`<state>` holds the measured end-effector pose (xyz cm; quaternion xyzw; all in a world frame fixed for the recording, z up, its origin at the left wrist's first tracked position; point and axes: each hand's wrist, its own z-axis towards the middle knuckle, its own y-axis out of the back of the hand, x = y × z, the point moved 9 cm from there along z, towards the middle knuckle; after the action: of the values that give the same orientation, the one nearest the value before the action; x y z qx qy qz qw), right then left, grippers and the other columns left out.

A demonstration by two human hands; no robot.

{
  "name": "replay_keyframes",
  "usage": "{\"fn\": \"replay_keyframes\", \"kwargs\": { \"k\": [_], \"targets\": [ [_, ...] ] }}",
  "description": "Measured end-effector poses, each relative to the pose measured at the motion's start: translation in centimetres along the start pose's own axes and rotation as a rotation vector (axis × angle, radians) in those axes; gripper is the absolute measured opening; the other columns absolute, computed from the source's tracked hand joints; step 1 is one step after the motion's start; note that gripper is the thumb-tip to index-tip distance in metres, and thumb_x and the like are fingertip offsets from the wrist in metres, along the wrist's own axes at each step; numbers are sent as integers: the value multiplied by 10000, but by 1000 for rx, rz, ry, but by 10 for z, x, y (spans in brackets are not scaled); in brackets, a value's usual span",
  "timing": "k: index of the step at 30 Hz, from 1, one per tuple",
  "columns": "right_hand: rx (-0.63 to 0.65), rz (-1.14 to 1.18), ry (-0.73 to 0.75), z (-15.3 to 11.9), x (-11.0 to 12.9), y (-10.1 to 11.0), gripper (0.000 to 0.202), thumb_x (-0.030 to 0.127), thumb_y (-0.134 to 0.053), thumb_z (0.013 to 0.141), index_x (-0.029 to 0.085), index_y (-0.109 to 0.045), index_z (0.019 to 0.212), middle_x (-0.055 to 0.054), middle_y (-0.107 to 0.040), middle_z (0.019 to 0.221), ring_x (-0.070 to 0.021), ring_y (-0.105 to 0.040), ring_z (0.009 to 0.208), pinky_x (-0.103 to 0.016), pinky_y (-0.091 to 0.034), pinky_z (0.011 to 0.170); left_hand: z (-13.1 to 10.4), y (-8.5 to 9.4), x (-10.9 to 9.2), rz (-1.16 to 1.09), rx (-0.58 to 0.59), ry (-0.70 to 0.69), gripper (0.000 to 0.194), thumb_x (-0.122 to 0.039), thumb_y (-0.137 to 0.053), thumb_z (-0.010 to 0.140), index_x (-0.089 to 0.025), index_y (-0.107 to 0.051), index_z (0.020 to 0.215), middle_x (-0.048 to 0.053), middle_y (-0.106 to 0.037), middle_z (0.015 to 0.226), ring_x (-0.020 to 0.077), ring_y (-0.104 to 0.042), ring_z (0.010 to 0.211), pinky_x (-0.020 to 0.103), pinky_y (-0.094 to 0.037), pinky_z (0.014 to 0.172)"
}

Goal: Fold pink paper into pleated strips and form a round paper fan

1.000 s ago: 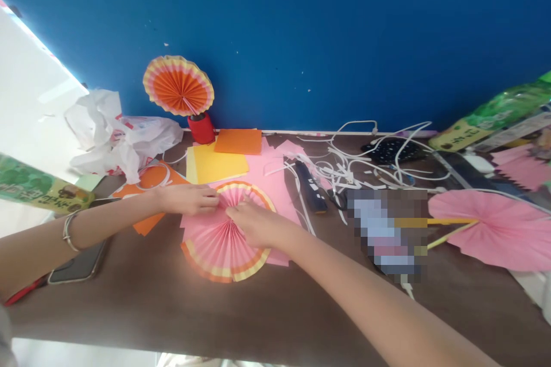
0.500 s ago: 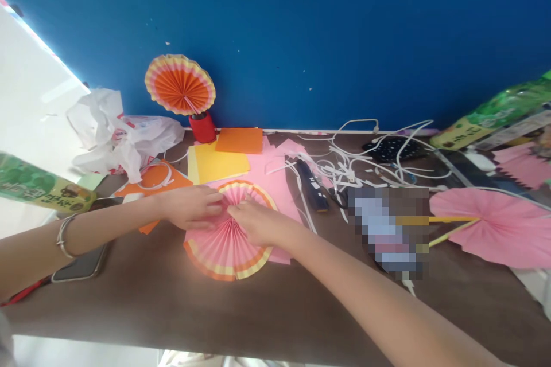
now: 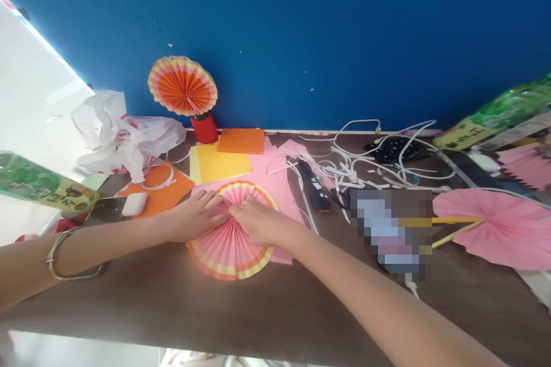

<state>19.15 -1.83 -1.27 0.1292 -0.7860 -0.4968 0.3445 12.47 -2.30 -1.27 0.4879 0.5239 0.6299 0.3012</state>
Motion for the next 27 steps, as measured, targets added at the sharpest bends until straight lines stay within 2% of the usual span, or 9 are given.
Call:
{"fn": "replay_keyframes", "kwargs": {
  "k": [7,11,17,20,27],
  "targets": [
    [13,-19,6,0,1,-1,324,76,-481,750,149,-531,1062,-83,-547,839,-178,-502,730,-237,-355,545,1,-4,7,-75,27,-8,321,-211,-462,851,-269,-530,1159,134,-492,1100,273,-470,992,381,-396,758],
    [14,0,-26,0,-1,-1,406,71,-457,762,146,-490,1159,-99,-549,883,-167,-504,699,-231,-353,521,4,-3,12,-108,40,-51,245,-184,-420,878,-233,-568,1067,100,-502,1071,229,-466,948,340,-398,736],
    [28,-7,-40,0,-2,-3,342,71,-462,756,152,-517,1083,-92,-542,874,-165,-509,690,-225,-357,507,8,-4,18,-174,38,-137,219,-178,-384,908,-206,-555,1042,70,-533,984,171,-469,855,297,-384,738],
    [39,2,-49,0,-2,-3,339,78,-474,753,150,-512,1082,-100,-541,904,-173,-521,712,-227,-379,519,10,-5,19,-162,38,-156,189,-143,-388,901,-169,-569,949,68,-548,957,158,-477,823,284,-383,736],
    [9,45,-67,1,-2,-2,389,108,-473,775,140,-485,1163,-126,-555,964,-204,-547,778,-257,-433,593,9,-1,19,-151,-45,-184,182,-117,-397,893,-133,-573,846,80,-579,943,163,-508,827,289,-407,740]
  ]
}}
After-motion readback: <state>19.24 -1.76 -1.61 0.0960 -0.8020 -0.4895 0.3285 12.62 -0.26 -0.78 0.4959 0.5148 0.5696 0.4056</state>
